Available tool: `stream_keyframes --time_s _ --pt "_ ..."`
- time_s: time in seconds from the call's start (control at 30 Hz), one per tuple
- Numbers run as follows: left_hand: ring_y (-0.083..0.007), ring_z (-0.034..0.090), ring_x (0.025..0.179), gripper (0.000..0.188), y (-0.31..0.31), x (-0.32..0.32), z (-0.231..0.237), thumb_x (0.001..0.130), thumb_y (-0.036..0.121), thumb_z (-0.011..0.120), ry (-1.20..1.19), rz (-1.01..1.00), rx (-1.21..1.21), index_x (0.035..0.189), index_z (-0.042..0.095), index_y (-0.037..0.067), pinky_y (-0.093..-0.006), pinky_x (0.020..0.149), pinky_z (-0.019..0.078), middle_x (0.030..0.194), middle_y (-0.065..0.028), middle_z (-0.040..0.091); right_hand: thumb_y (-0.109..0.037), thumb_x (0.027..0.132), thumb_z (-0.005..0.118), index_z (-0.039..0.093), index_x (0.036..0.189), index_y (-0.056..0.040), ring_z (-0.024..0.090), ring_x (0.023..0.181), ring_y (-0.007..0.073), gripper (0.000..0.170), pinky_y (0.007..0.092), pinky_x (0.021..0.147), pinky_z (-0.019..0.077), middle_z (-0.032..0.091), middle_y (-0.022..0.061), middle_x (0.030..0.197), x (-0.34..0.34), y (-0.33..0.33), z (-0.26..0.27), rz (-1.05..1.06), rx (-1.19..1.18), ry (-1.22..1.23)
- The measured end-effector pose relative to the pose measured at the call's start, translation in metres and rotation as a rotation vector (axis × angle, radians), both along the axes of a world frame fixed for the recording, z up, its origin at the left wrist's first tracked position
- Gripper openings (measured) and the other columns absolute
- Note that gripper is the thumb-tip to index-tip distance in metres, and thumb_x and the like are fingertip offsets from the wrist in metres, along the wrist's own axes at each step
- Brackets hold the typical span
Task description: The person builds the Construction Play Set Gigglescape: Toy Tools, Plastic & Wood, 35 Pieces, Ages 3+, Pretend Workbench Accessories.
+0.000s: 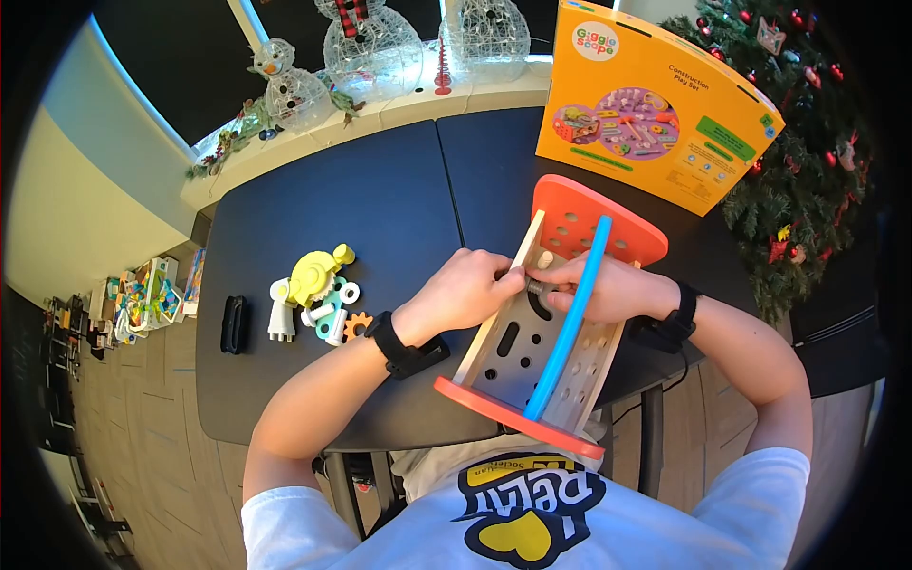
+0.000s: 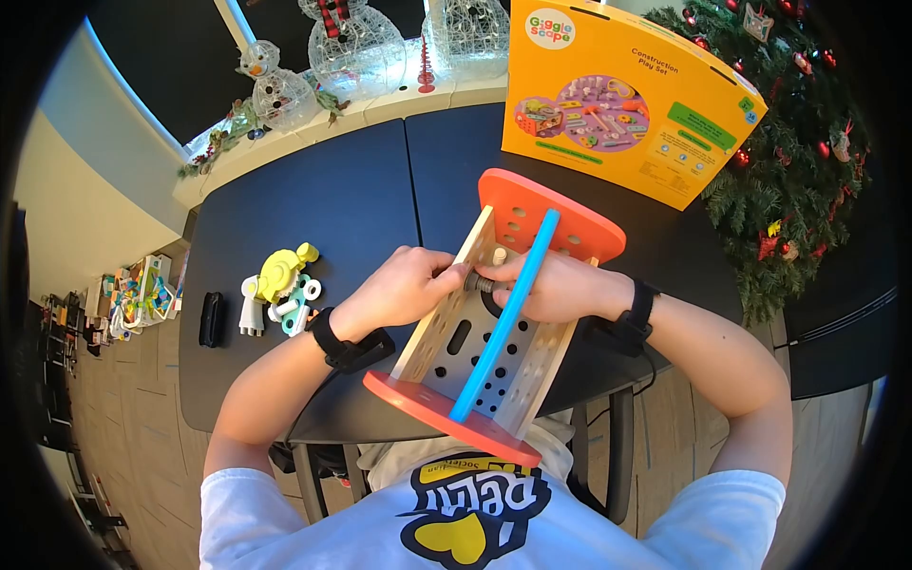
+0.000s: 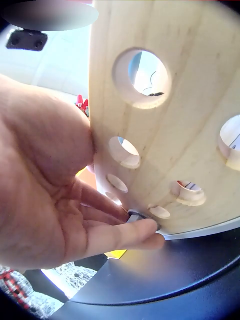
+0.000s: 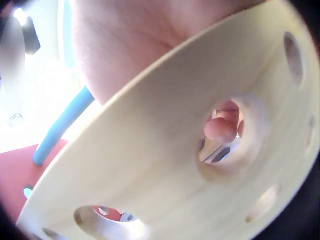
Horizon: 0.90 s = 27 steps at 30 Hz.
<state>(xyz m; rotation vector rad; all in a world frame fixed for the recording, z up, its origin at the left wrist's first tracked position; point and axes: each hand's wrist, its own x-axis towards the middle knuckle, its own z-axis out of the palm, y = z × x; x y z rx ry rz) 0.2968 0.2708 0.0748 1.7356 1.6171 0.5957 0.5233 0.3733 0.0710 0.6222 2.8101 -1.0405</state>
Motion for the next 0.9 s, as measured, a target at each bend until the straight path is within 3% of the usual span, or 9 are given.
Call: stream_keyframes --time_s 0.07,0.17,0.33,0.57,0.67,0.77,0.9 --pt "-0.0446 0.07 0.075 0.044 0.0 0.0 0.0 0.099 0.033 0.053 -0.005 -0.001 0.002 0.097 0.075 -0.005 -0.0482 0.073 0.0567 0.074 -0.0275 0.068 -0.02 0.097 0.064 0.059 0.143 -0.0052 0.068 0.062 0.0262 0.049 0.0388 0.063 0.052 0.065 0.0114 0.067 -0.002 0.0 -0.003 0.07 0.04 0.056" --pt "-0.0447 0.07 0.074 0.044 0.001 0.0 -0.001 0.099 0.033 0.053 0.002 0.0 -0.001 0.096 0.075 -0.005 -0.0485 0.073 0.0567 0.074 -0.0273 0.067 -0.023 0.098 0.064 0.055 0.142 -0.0038 0.068 0.059 0.028 0.048 0.0397 0.063 0.0521 0.063 0.0097 0.062 -0.004 -0.003 0.003 0.078 0.04 -0.029" --pt "-0.0453 0.07 0.074 0.043 0.001 -0.001 -0.005 0.099 0.032 0.052 0.011 -0.002 0.017 0.094 0.075 -0.005 -0.0495 0.074 0.0564 0.073 -0.0274 0.067 -0.031 0.1 0.066 0.055 0.131 -0.0032 0.071 0.069 0.033 0.043 0.0427 0.065 0.0534 0.068 0.0147 0.071 -0.01 0.001 -0.004 0.071 0.032 -0.015" --pt "-0.0443 0.066 0.069 0.043 0.002 -0.003 -0.015 0.102 0.033 0.052 0.0 -0.002 0.041 0.095 0.072 -0.004 -0.0479 0.067 0.0523 0.071 -0.0256 0.063 -0.034 0.102 0.064 0.057 0.126 -0.0015 0.072 0.09 0.0427 0.041 0.0522 0.081 0.0576 0.073 0.0243 0.095 -0.027 -0.003 -0.014 0.049 0.196 -0.114" --pt "-0.0442 0.066 0.069 0.042 0.002 -0.002 -0.014 0.102 0.032 0.051 -0.015 -0.022 0.048 0.095 0.072 -0.004 -0.048 0.067 0.0523 0.07 -0.0255 0.063 -0.033 0.103 0.062 0.06 0.121 0.0008 0.073 0.09 0.0431 0.038 0.0517 0.083 0.0592 0.073 0.0244 0.095 -0.031 -0.004 -0.029 0.026 0.303 -0.111" --pt "-0.0442 0.067 0.07 0.041 0.001 0.0 -0.014 0.103 0.032 0.051 -0.01 -0.027 0.049 0.096 0.072 -0.003 -0.0482 0.067 0.0524 0.07 -0.0255 0.063 -0.038 0.106 0.056 0.06 0.113 0.0064 0.073 0.081 0.0426 0.045 0.0505 0.073 0.0592 0.072 0.0242 0.085 -0.035 -0.003 -0.028 0.095 0.377 -0.205" --pt "-0.0448 0.066 0.07 0.04 0.001 0.001 -0.015 0.103 0.03 0.051 -0.012 -0.03 0.064 0.095 0.072 -0.003 -0.0486 0.067 0.0525 0.071 -0.0257 0.063 -0.033 0.107 0.055 0.06 0.105 0.0066 0.072 0.075 0.042 0.04 0.0514 0.069 0.0581 0.071 0.0231 0.079 -0.028 0.002 -0.042 0.147 0.433 -0.078"
